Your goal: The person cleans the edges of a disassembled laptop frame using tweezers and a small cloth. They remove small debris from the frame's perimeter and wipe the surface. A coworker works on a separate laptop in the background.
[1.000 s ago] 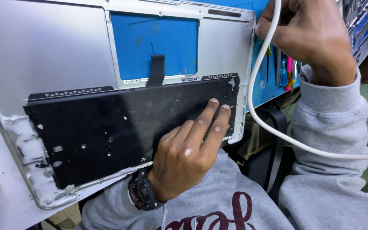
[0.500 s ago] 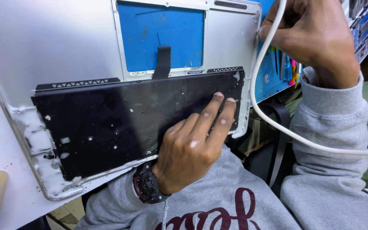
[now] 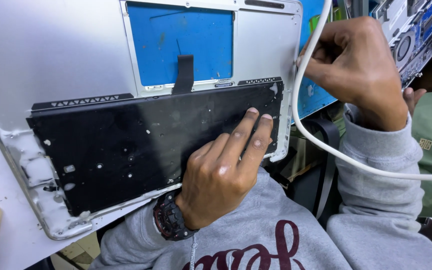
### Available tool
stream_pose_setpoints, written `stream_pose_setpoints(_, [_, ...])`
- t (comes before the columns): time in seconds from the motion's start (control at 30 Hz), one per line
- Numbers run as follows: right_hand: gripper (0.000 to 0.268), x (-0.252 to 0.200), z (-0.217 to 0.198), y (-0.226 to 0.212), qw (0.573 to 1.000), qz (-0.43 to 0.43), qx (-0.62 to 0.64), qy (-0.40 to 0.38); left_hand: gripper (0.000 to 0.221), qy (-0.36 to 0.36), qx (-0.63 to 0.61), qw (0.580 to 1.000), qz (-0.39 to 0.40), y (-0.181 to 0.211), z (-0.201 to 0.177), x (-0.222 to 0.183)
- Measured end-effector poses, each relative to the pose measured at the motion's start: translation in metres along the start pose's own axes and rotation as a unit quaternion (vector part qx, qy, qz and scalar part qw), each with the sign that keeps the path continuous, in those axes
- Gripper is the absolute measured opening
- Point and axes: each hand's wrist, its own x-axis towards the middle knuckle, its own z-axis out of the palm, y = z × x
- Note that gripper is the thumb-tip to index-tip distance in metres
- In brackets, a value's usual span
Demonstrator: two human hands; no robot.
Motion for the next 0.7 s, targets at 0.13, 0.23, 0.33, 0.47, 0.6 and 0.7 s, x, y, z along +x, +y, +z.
stream_pose_setpoints(0.13, [0.049,-0.012,0.006,-0.005,0.999,0.042,0.017,0.002,0.016,0.000,0.000,1.000,0.002,0.000,-0.001,0.000])
stream_pose_setpoints(0.23, [0.055,-0.018,0.008,-0.008,0.999,0.034,0.038,0.009,0.015,0.001,0.009,1.000,0.002,0.000,0.000,0.001])
stream_pose_setpoints(0.33, [0.047,-0.024,0.011,-0.004,0.999,0.048,0.011,0.004,0.015,0.000,-0.006,1.000,-0.002,0.001,0.000,0.001])
stream_pose_setpoints(0.47, [0.028,-0.030,0.015,-0.001,0.998,0.049,0.036,0.005,0.015,0.004,-0.004,1.000,-0.006,0.001,0.001,0.001])
stream_pose_setpoints(0.6, [0.008,-0.037,0.009,0.001,0.996,0.078,0.050,-0.009,0.016,-0.004,-0.009,1.000,-0.008,0.002,0.000,0.001])
stream_pose_setpoints(0.7, [0.005,-0.039,0.010,0.002,0.995,0.063,0.080,-0.006,0.017,-0.009,0.011,1.000,-0.005,0.001,0.001,0.003])
